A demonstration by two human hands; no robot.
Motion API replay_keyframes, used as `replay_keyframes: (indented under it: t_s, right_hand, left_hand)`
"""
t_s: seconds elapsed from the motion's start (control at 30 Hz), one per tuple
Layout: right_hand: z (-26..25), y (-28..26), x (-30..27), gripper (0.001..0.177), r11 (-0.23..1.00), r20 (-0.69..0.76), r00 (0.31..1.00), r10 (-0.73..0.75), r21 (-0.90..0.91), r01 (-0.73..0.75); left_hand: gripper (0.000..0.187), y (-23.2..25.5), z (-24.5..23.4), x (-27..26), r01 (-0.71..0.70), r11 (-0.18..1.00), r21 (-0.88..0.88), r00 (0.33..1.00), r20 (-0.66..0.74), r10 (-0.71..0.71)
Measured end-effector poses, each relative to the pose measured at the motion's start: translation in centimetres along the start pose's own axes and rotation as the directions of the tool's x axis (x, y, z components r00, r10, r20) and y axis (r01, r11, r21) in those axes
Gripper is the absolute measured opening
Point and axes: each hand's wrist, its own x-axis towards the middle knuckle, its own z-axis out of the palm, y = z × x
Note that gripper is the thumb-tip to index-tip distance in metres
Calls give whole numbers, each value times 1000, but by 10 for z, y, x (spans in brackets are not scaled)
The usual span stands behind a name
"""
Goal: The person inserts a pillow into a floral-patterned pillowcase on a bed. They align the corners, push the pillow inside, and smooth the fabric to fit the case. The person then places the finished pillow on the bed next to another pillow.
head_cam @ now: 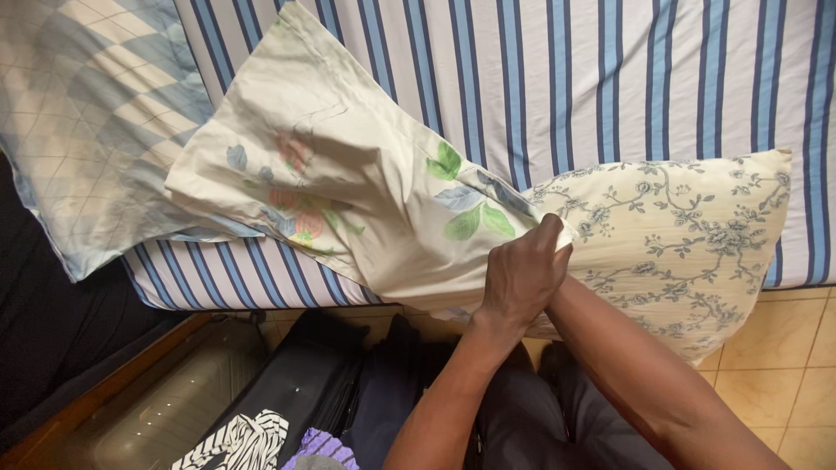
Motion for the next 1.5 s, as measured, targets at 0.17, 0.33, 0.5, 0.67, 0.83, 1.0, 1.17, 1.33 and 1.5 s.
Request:
replay_keyframes:
  t_s: [0.17, 0.33, 0.5, 0.67, 0.83, 1.0, 1.17, 1.33, 1.5]
  right_hand:
    - [2, -17, 22, 36, 998, 56, 997, -48, -42, 50]
    - [-3, -23, 32, 41, 993, 132, 989, -59, -95, 71]
    - [8, -31, 23, 45, 988, 183, 982, -53, -135, 78]
    - [17, -33, 11, 50, 986, 183, 982, -45, -147, 72]
    - [14, -32, 12, 54, 983, 161, 986, -50, -164, 76]
    - [18, -35, 9, 59, 980, 163, 985, -55, -180, 84]
    - [12, -42, 12, 64, 975, 170, 984, -59, -204, 94]
    - [20, -45, 17, 69, 964, 188, 980, -69, -240, 114]
    - [16, -53, 21, 73, 932, 210, 976, -52, -342, 123]
  left_hand:
    - [29, -3, -14, 3, 74, 995, -61, 989, 130, -66]
    - [39, -63, -56, 17, -211, 962, 175, 969, -91, 229]
    - [34, -86, -89, 42, -54, 929, 366, 986, 168, -9]
    - [26, -74, -90, 27, -75, 975, 207, 970, 243, 23]
    - [38, -79, -114, 14, -315, 878, 361, 947, 54, 317]
    - [30, -80, -119, 18, -106, 981, 165, 954, 296, 53]
    - [26, -69, -95, 16, -145, 986, 88, 959, 259, 118]
    - [23, -34, -53, -6, -329, 941, -81, 886, 319, 337]
    - [38, -91, -100, 18, -135, 954, 266, 978, 188, 85]
